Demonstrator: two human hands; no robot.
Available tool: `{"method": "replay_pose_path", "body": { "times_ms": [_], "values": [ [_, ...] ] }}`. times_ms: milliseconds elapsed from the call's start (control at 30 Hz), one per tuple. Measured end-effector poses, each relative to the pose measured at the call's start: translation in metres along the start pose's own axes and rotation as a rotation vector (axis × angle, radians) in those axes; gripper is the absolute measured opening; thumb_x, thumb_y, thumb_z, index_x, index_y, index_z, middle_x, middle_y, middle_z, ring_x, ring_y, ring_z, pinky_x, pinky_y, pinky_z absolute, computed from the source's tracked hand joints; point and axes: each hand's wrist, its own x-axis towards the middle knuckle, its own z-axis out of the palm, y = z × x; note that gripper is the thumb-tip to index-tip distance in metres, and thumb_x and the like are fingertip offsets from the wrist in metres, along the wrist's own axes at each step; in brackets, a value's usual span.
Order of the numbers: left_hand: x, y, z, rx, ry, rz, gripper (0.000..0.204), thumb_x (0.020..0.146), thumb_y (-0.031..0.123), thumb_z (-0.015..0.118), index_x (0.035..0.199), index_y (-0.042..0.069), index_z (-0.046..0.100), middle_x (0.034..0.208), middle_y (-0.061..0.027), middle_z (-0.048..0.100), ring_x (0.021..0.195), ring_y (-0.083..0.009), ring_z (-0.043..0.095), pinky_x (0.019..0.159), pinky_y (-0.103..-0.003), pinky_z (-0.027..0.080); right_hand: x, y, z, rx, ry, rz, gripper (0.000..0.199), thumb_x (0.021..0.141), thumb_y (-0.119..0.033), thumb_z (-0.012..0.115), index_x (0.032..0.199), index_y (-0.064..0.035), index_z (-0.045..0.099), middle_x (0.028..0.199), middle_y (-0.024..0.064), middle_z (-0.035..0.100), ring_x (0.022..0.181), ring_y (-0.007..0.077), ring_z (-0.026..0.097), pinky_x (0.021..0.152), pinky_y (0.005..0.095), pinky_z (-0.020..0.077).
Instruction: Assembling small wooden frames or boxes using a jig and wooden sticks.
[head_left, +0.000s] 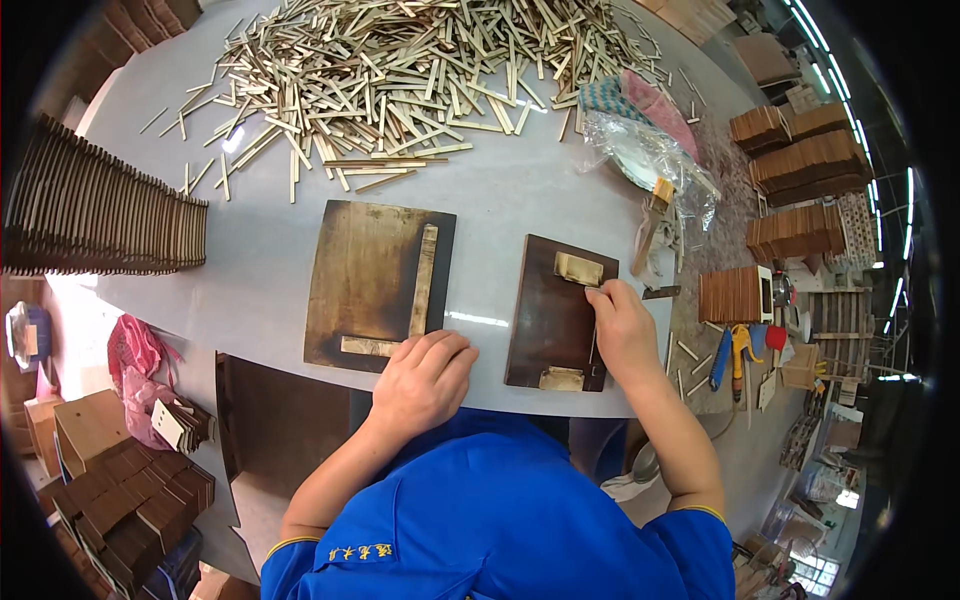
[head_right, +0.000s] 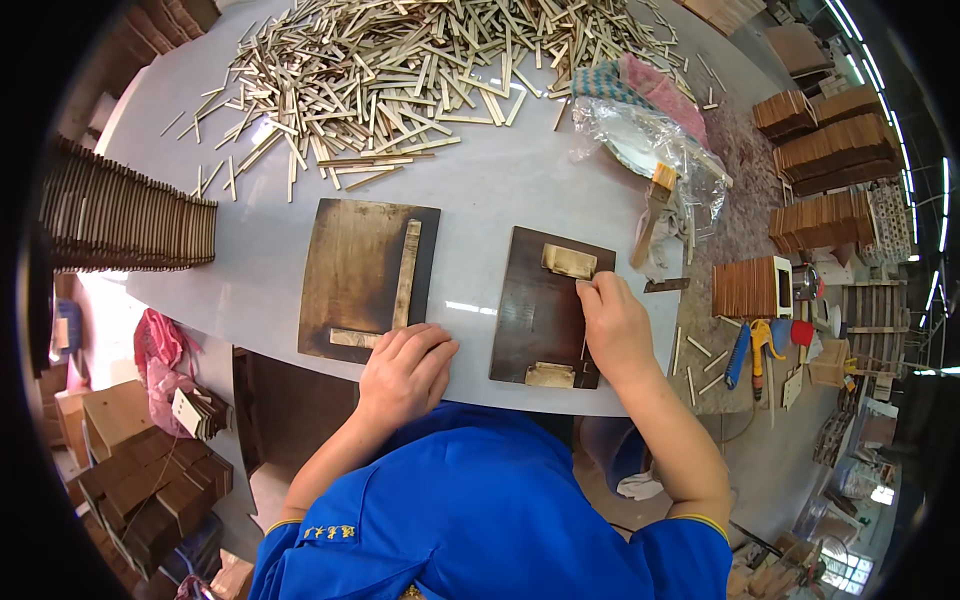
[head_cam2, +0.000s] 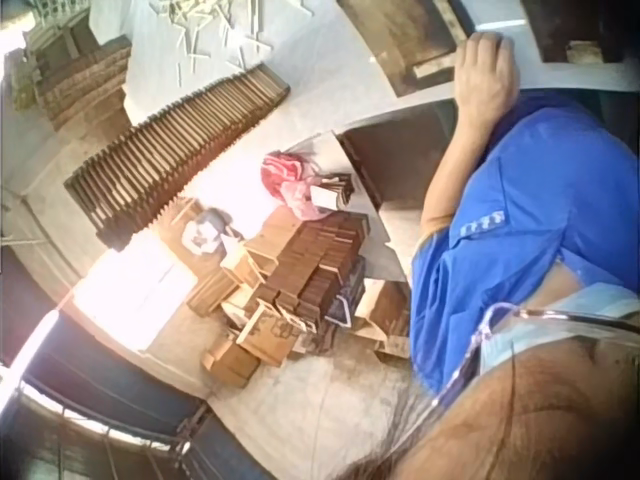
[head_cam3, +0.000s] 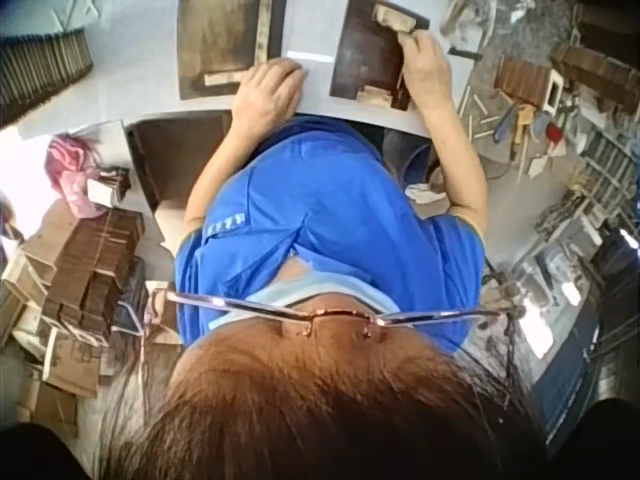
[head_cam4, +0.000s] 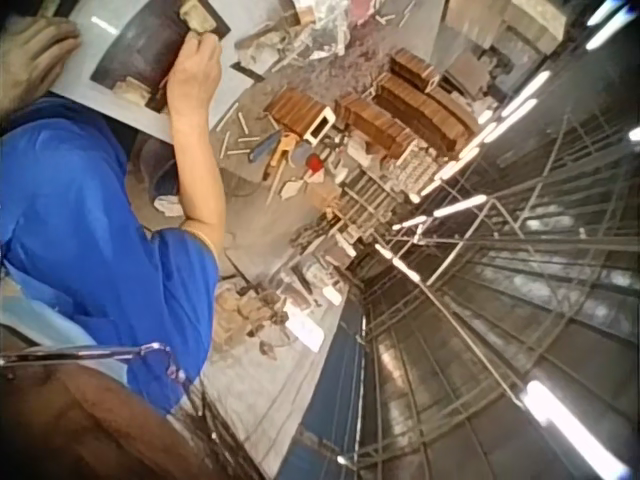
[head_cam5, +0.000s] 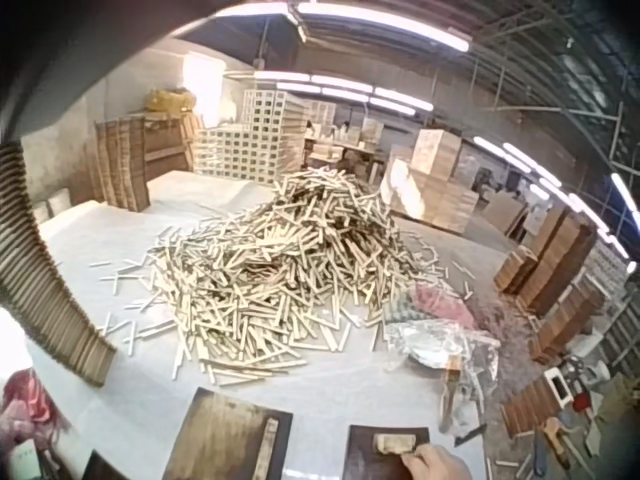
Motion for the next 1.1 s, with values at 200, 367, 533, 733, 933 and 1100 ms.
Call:
{"method": "replay_pose_path", "body": {
  "times_ms": [200,367,533,733,933,1100],
  "values": [
    [0.002,0.003,-0.002,0.012,0.000,0.024,0.023,0.085,0.006,0.076,0.108,0.007,0.075,0.117,-0.0055,0.071,0.107,-0.0233,0.070,0.090,-0.035,0.054,0.007,0.008,0.011,-0.021,0.163,-0.180,0.022,0.082,-0.002,0.069,0.103,-0.0046,0.065,0.103,0.0078,0.059,0.079,0.0244,0.056,0.068,0.0353,0.0500],
    [0.002,0.003,-0.001,0.050,0.000,0.029,0.024,0.086,0.007,0.073,0.110,0.008,0.072,0.115,-0.0048,0.068,0.107,-0.0226,0.068,0.093,-0.034,0.054,0.015,0.006,0.012,-0.026,0.183,-0.254,0.017,0.083,-0.003,0.067,0.100,-0.0057,0.063,0.098,0.0075,0.056,0.077,0.0237,0.054,0.067,0.0345,0.0494],
    [0.001,0.005,-0.001,0.073,0.004,0.017,0.025,0.086,0.007,0.073,0.111,0.007,0.072,0.114,-0.0051,0.069,0.107,-0.0232,0.068,0.093,-0.034,0.053,0.023,0.002,0.019,-0.021,0.225,-0.334,0.012,0.085,-0.005,0.065,0.096,-0.0067,0.061,0.097,0.0076,0.055,0.075,0.0236,0.053,0.067,0.0347,0.0495],
    [-0.001,0.000,0.003,0.071,0.037,0.044,0.025,0.086,0.005,0.072,0.110,0.007,0.073,0.113,-0.0062,0.070,0.103,-0.0244,0.069,0.090,-0.035,0.054,0.088,-0.055,0.049,0.350,0.249,-0.212,0.008,0.089,-0.007,0.063,0.097,-0.0063,0.065,0.100,0.0072,0.059,0.081,0.0278,0.059,0.068,0.0378,0.0507],
    [-0.034,-0.014,-0.007,0.018,0.399,0.114,0.035,0.081,-0.002,0.073,0.114,0.008,0.071,0.112,-0.0095,0.071,0.097,-0.0269,0.070,0.085,-0.038,0.056,0.075,-0.151,0.042,0.987,0.010,-0.371,0.009,0.090,-0.007,0.064,0.096,-0.0080,0.071,0.100,0.0067,0.065,0.090,0.0319,0.060,0.082,0.0385,0.0503],
    [-0.088,-0.061,-0.059,0.117,0.565,-0.167,0.041,0.080,-0.007,0.070,0.119,0.007,0.066,0.118,-0.0136,0.068,0.102,-0.0307,0.068,0.090,-0.040,0.056,0.133,-0.130,0.066,0.637,0.066,-0.341,0.010,0.087,-0.003,0.070,0.095,-0.0088,0.073,0.100,0.0050,0.066,0.089,0.0302,0.061,0.084,0.0384,0.0490]
  ]
}}
